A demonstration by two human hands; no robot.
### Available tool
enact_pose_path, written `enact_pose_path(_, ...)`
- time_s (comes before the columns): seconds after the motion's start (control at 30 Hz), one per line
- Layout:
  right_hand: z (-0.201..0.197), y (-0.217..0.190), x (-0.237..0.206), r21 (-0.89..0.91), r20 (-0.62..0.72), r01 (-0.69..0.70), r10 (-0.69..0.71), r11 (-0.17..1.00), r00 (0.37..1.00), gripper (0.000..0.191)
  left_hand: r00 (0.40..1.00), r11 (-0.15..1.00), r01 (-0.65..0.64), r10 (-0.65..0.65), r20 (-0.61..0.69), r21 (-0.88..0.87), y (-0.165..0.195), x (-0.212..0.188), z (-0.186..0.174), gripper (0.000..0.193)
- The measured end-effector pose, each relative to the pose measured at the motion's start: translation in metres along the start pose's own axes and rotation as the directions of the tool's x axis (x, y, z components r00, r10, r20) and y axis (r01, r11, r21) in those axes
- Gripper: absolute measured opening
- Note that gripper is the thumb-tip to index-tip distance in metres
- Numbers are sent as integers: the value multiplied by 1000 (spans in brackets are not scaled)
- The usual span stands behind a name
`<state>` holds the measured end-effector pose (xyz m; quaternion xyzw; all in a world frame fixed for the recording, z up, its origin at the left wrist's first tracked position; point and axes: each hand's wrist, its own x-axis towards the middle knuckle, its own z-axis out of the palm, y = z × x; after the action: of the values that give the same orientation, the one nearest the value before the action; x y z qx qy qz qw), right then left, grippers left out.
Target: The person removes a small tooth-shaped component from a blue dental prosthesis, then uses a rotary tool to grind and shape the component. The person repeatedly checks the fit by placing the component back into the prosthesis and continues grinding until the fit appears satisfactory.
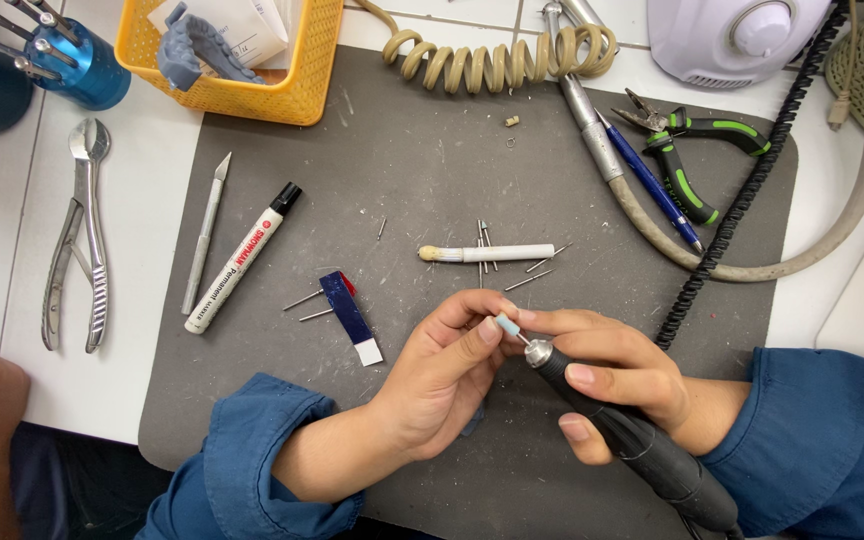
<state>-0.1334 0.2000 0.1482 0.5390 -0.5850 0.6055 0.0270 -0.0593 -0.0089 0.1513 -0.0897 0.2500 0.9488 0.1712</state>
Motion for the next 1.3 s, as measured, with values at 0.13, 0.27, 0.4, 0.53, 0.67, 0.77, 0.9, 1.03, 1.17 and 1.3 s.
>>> enact_pose_path(0.13, -1, 0, 1, -9, 16, 7, -7, 1000, 1000, 47, 1000, 1000, -5, 5, 22, -29, 0, 0, 0, 17)
enact_pose_path(0.27, -2, 2, 2, 24, 8, 0, 0, 1000, 1000, 48, 1000, 999, 11, -11, 13, -46, 0, 0, 0, 17)
enact_pose_path(0.4, -1, 1, 0, -13, 6, 18, -18, 1000, 1000, 48, 1000, 998, 21, -21, 4, -55, 0, 0, 0, 18)
enact_pose_path(0.53, 0, 1, -2, 23, -13, -5, 5, 1000, 1000, 49, 1000, 999, 3, -2, 28, -40, 0, -1, 0, 18)
enact_pose_path(0.67, -2, 2, -1, 27, 19, -5, 5, 1000, 1000, 49, 1000, 999, 10, -9, 16, -44, 0, -1, 0, 18)
enact_pose_path(0.77, 0, 2, 0, -32, 8, 25, -24, 999, 1000, 49, 1000, 998, 22, -21, 12, -62, 0, -1, 0, 18)
enact_pose_path(0.9, -1, 3, 1, -4, 12, 12, -12, 1000, 1000, 48, 999, 999, -4, 7, 46, -54, 0, -1, 0, 18)
enact_pose_path(1.03, -1, 3, 2, -24, 11, 28, -28, 999, 1000, 48, 999, 996, 40, -38, 19, -78, -1, -1, 0, 18)
enact_pose_path(1.17, -1, 1, 1, -60, 21, 10, -8, 998, 1000, 48, 998, 995, 56, -55, 7, -88, -1, -1, 0, 18)
enact_pose_path(1.3, -1, 1, 1, -21, 15, 0, 0, 1000, 1000, 50, 999, 996, 27, -24, 39, -79, -1, 0, 0, 18)
